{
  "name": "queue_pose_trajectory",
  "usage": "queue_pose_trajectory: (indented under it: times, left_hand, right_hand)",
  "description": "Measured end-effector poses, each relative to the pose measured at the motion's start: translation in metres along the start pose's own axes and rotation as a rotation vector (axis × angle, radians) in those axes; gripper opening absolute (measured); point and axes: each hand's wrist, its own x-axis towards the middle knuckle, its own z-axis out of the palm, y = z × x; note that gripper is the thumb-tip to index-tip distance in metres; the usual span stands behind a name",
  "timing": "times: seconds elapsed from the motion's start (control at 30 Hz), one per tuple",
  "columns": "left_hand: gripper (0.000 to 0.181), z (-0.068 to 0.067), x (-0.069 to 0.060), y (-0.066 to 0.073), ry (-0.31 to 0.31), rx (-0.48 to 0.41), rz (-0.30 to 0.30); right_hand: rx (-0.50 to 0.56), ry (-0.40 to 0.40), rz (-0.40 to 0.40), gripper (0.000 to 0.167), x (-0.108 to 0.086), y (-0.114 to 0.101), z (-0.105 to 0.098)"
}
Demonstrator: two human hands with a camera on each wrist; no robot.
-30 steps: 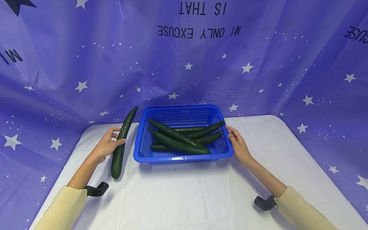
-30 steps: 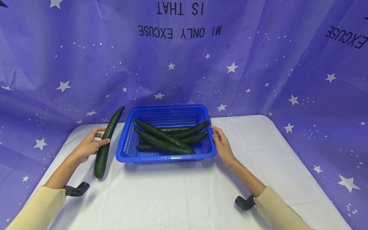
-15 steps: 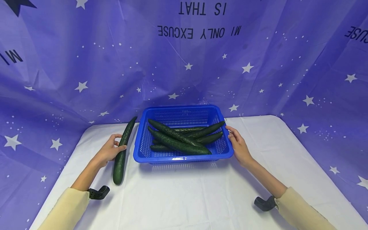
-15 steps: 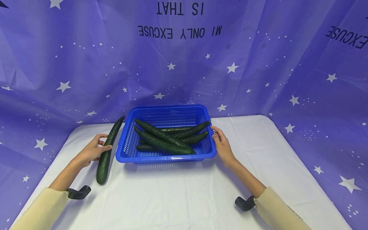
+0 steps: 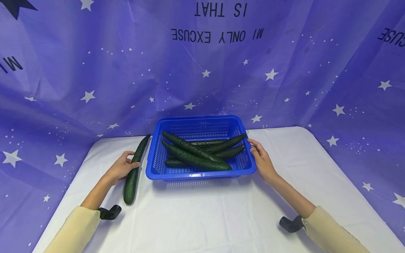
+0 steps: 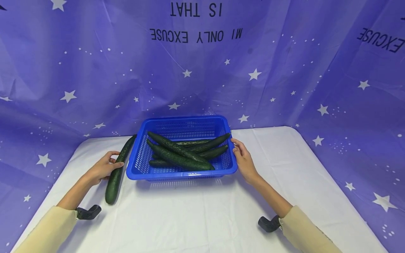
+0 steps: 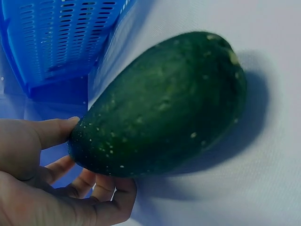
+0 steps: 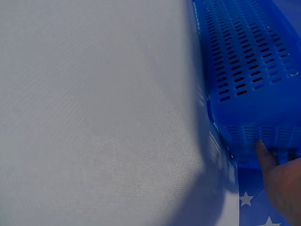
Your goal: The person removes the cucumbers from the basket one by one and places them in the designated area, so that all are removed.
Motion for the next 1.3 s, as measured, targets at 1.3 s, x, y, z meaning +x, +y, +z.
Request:
queue_pose_trajectory:
  times: [1.3]
  left_hand:
    - [0.071, 0.0047, 0.0086, -0.0066, 0.026, 0.089, 0.011]
  right_hand:
    - [-0.011, 0.006, 0.001, 0.045, 0.0005, -0.0009, 0.0012]
